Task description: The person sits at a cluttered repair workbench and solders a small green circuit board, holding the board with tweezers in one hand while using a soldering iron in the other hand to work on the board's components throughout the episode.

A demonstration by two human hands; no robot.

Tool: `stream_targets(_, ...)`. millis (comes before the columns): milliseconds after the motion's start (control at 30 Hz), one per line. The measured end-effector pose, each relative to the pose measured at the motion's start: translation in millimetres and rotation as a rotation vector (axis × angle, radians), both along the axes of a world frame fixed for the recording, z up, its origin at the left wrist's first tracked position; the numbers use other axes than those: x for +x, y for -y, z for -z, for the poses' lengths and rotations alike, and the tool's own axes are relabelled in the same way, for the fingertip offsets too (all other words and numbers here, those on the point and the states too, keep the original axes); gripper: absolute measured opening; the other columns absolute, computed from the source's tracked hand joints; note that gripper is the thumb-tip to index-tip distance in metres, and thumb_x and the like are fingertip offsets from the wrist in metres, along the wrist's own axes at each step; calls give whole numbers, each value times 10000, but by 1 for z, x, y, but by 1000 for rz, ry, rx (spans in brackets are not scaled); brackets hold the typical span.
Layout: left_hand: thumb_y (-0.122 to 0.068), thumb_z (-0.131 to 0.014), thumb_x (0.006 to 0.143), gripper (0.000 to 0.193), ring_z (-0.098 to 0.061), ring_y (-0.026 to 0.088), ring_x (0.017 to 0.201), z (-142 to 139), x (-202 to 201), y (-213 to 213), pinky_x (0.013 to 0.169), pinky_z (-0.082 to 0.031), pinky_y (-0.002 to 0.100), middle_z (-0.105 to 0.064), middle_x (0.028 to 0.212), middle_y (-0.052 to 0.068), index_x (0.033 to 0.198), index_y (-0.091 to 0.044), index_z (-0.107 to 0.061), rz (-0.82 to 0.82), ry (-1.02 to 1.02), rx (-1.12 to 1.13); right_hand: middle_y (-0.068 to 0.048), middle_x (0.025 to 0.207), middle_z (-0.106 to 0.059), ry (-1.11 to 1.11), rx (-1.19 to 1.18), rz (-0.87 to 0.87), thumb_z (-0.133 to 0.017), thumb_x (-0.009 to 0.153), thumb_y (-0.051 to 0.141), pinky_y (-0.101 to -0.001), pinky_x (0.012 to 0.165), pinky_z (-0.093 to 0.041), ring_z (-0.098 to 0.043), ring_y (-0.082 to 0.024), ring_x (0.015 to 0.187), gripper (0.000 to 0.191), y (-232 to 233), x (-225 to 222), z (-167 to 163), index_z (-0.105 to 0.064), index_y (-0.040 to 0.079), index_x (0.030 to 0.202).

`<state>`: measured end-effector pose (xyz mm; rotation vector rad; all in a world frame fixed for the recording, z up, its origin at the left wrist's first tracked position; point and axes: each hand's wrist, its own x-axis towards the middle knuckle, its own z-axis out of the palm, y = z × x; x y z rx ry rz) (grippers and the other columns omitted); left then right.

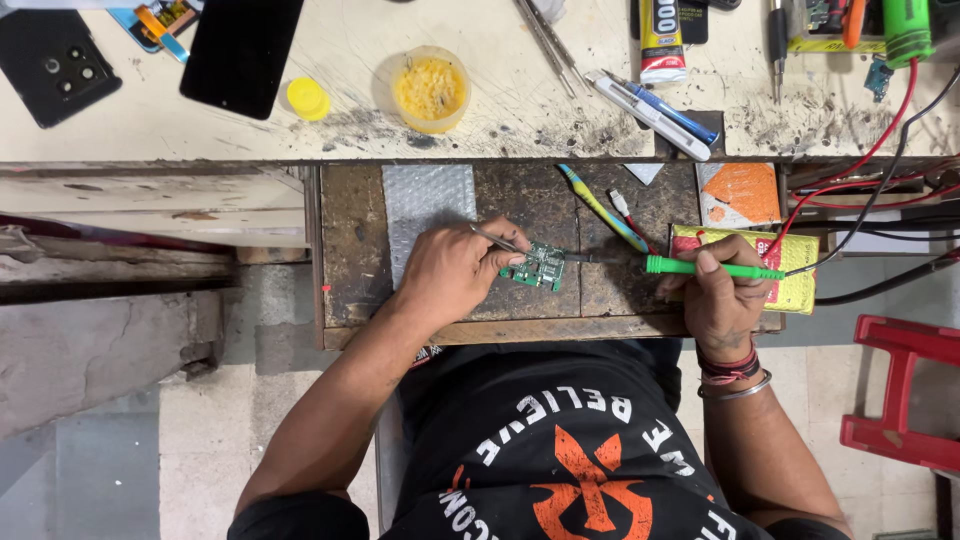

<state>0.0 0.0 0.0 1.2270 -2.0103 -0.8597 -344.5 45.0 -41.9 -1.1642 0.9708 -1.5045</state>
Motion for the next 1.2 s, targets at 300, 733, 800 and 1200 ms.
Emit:
stream_targets(300,-231,-718,931,129,-751,256,746,-5,-4,2,641,-551,403,-779,848,26,1045,-176,-693,8,31,36,-137,827,-631,1,5,17,-557,1096,80,-351,587,-568,-643,-203,575,163,-1,-2,-1,-554,-24,971)
stream_targets(733,-250,-719,930,134,-760,255,750,-12,-6,1,641,-556,400,-781,839,22,1041,-181,-692,2,32,43,-133,820,-643,-19,35,7,-549,1088,74,-330,579,-553,-639,-196,627,153,3,1,-11,-565,-16,965)
stream_targets(800,-250,-711,932,130,-763,242,735,-13,-7,0,634,-558,393,-780,830,15,1045,-188,-695,4,36,76,-133,803,-642,-38,61,15,-544,1088,73,-324,566,-544,-638,-197,620,155,1,1,-13,-566,-17,963)
stream_targets(1200,-244,-726,928,139,-761,244,732,-12,-9,-2,626,-555,394,-780,840,20,1043,-176,-689,-10,20,99,-129,801,-638,-18,43,7,-538,1091,52,-331,605,-560,-638,-183,656,143,1,1,-16,-573,-15,970)
